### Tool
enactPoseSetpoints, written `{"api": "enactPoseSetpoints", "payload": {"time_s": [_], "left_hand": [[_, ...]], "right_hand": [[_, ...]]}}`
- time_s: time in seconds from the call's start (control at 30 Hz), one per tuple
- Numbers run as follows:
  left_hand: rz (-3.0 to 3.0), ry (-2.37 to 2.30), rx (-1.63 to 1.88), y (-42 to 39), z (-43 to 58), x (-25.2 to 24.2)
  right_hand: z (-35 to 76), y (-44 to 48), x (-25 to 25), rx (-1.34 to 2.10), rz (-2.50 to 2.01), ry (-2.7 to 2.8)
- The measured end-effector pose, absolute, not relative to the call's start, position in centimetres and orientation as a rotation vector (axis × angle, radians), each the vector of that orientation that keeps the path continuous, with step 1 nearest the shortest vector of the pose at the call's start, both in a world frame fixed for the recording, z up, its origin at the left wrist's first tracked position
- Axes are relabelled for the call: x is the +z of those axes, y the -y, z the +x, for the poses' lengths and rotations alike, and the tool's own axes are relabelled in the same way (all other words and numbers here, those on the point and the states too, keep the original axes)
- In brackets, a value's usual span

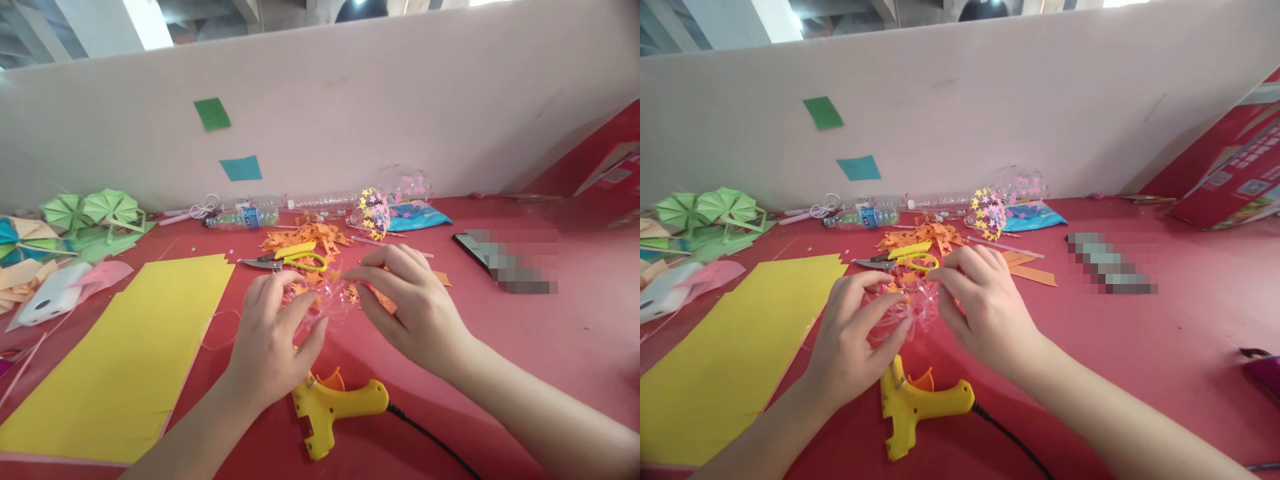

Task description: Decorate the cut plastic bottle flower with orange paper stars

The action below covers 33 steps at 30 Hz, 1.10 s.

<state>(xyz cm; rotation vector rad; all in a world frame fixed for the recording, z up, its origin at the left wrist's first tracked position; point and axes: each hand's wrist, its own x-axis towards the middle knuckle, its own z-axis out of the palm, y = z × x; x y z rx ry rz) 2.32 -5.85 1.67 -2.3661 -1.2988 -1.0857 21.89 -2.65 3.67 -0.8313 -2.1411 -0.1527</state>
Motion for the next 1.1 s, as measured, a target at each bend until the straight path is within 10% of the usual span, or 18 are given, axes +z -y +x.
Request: {"api": "enactPoseSetpoints", "payload": {"time_s": [0.37, 1.1], "left_hand": [[-2.237, 1.376, -1.642, 4.9, 0.4, 1.7], [-2.232, 1.433, -1.8, 4.2, 0.4, 1.0]], "right_hand": [[25.8, -1.1, 3.4, -0.107, -1.464, 2.617], [23.4, -1.4, -1.5, -0.241, -1.068, 2.787]]}}
